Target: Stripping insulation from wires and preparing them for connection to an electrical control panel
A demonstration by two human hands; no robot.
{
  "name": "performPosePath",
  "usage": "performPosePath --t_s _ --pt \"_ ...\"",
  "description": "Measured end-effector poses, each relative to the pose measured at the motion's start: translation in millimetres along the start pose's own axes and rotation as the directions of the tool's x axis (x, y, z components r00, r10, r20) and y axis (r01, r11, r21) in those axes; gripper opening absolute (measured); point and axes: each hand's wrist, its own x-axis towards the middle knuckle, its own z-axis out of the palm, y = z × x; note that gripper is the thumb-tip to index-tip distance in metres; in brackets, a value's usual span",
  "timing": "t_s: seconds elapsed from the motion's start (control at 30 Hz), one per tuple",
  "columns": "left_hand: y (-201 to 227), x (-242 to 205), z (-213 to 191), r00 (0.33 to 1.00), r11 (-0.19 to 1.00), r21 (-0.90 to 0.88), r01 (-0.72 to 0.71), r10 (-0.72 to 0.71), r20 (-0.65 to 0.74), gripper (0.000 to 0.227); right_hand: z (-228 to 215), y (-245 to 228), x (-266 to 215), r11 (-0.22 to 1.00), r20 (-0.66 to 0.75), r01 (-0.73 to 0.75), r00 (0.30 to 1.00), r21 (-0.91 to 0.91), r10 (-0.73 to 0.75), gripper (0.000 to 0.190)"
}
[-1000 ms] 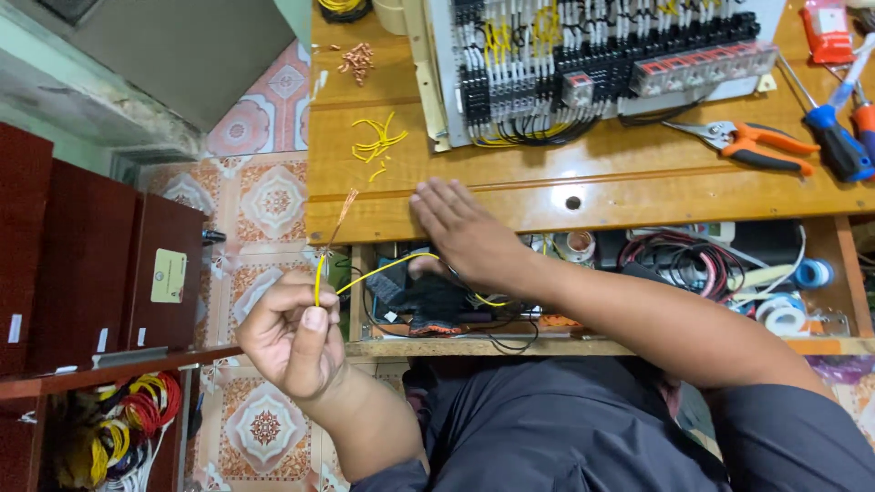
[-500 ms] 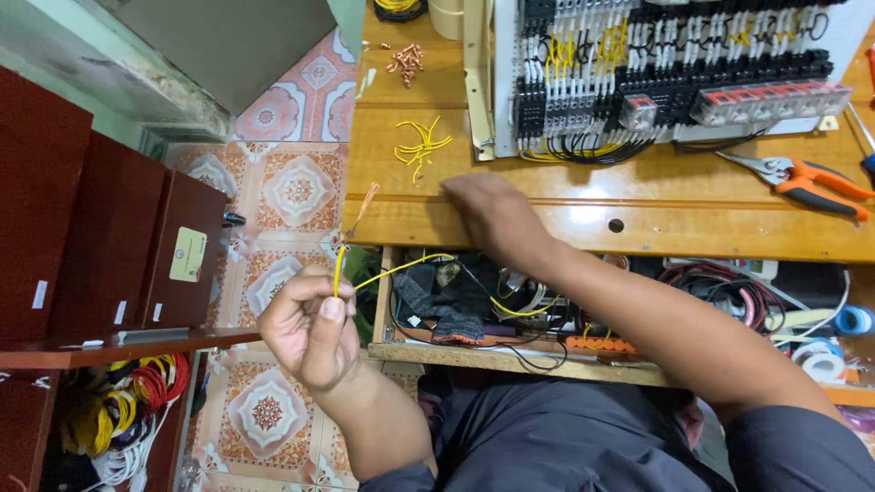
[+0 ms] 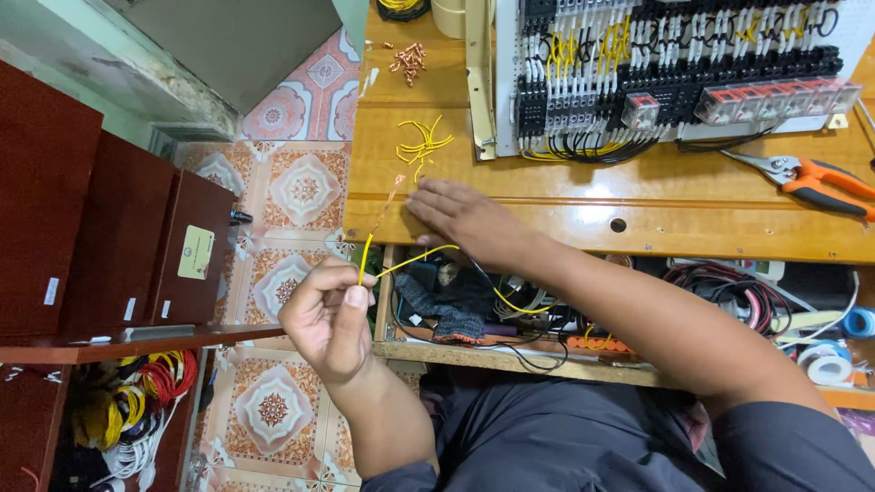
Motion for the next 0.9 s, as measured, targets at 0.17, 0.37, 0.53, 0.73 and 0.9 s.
performPosePath --t_s 0.17,0.37,0.53,0.73,0.9 --pt "4 2 5 0.999 0.998 0.055 0.015 -0.017 0.041 0.014 -5 8 6 0.996 -0.014 0.006 1.0 -0.088 -0.007 0.054" --pt "5 5 33 0.989 0.996 0.048 0.08 -0.085 0.121 0.014 -51 29 -52 0.944 -0.209 -0.23 0.937 0.235 0.28 0.015" --pt "16 11 80 0.943 0.98 0.098 0.175 -0.195 0.269 0.015 -163 61 -155 0.813 -0.171 -0.571 0.795 0.109 0.581 0.02" --pt "26 20 150 0.817 0.957 0.283 0.063 -0.212 0.537 0.025 -296 87 -246 0.567 -0.043 -0.823 0.565 0.047 0.824 0.033" --pt "21 26 212 0.697 0.965 0.261 0.003 -0.189 0.691 0.012 -298 93 -269 0.47 0.096 -0.842 0.462 -0.264 0.882 0.087"
